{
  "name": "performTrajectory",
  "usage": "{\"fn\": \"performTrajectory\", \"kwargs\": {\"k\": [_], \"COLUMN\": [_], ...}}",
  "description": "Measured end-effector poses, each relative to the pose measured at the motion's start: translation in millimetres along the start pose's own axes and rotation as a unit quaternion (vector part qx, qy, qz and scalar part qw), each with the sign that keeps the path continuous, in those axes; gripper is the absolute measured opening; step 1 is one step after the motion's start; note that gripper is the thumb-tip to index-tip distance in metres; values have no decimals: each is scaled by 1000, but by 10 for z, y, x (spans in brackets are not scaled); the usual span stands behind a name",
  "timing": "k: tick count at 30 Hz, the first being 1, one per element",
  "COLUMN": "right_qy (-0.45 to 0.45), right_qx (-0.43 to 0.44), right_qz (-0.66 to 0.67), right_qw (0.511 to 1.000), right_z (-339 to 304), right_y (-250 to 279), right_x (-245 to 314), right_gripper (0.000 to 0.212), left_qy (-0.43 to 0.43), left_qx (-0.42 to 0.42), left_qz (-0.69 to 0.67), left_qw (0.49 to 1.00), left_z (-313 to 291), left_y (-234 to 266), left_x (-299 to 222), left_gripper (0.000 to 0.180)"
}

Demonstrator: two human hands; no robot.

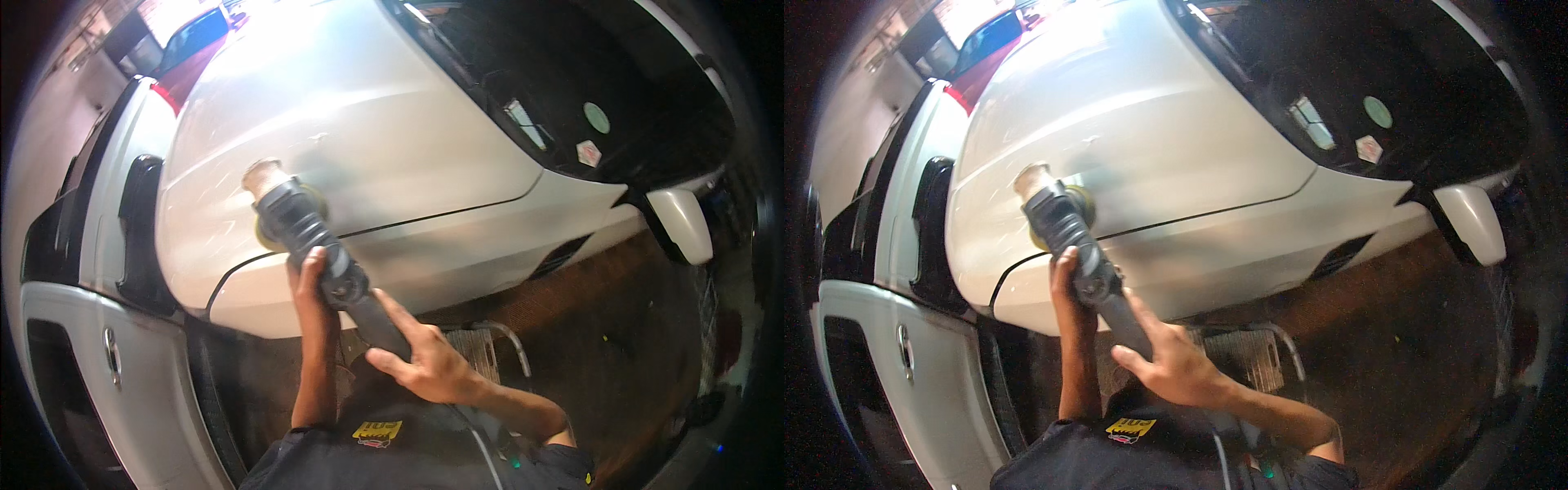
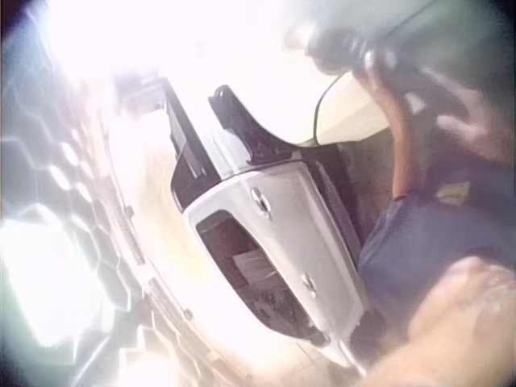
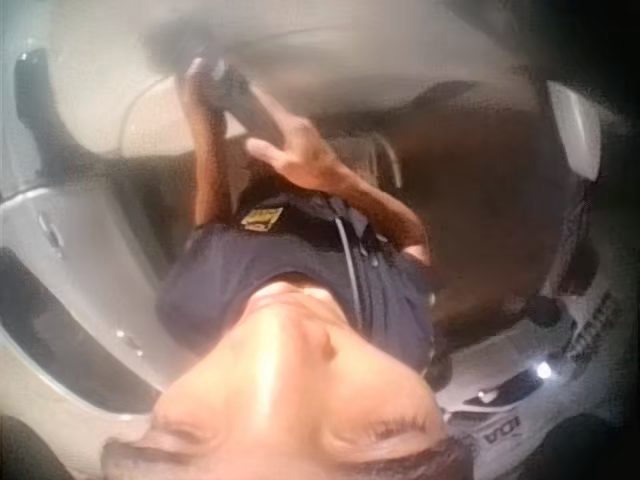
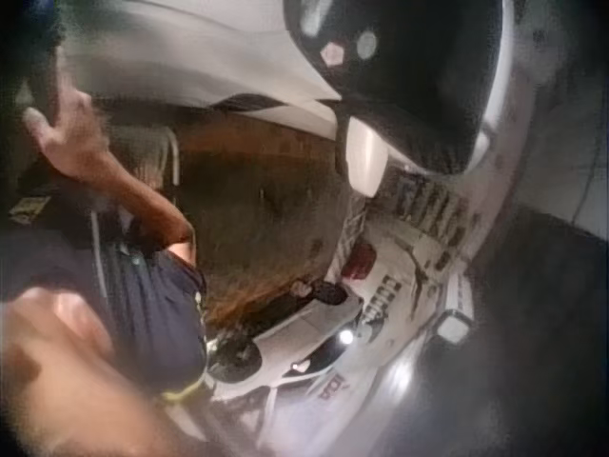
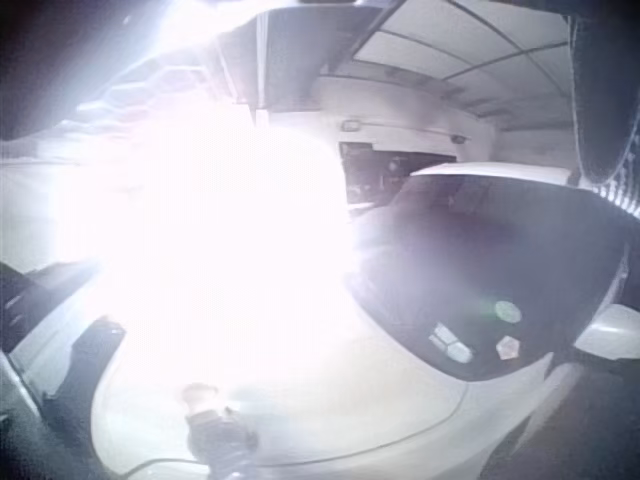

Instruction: The person uses a handheld electric polishing machine to buff the hood of a white car. They move the tool in circular and sweeping motions across the surface, covering the area near the windshield and headlights.

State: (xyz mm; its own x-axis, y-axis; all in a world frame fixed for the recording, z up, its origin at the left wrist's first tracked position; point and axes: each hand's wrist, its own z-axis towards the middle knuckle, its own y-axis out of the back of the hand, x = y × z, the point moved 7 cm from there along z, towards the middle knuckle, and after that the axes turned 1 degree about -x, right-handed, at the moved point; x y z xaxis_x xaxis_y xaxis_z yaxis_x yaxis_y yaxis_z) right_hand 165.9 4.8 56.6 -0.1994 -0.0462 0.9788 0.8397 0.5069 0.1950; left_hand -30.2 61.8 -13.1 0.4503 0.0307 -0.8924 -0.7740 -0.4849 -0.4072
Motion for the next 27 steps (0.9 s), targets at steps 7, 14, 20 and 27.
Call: {"fn": "performTrajectory", "kwargs": {"k": [7,14,20,27], "right_qy": [-123,-97,-84,117], "right_qx": [-250,-365,-223,-110], "right_qz": [77,171,203,33], "right_qw": [957,910,950,986], "right_z": [-827,-729,-427,451], "right_y": [663,1025,210,-770], "right_x": [-165,-287,-286,-468], "right_gripper": [80,71,80,88], "left_qy": [101,95,21,-86], "left_qx": [244,295,204,17], "left_qz": [12,21,-25,-28], "left_qw": [964,951,978,996], "left_z": [-348,-320,-358,6], "left_y": [-1666,-2462,-1283,148], "left_x": [594,833,223,-339], "left_gripper": [55,103,94,91]}}
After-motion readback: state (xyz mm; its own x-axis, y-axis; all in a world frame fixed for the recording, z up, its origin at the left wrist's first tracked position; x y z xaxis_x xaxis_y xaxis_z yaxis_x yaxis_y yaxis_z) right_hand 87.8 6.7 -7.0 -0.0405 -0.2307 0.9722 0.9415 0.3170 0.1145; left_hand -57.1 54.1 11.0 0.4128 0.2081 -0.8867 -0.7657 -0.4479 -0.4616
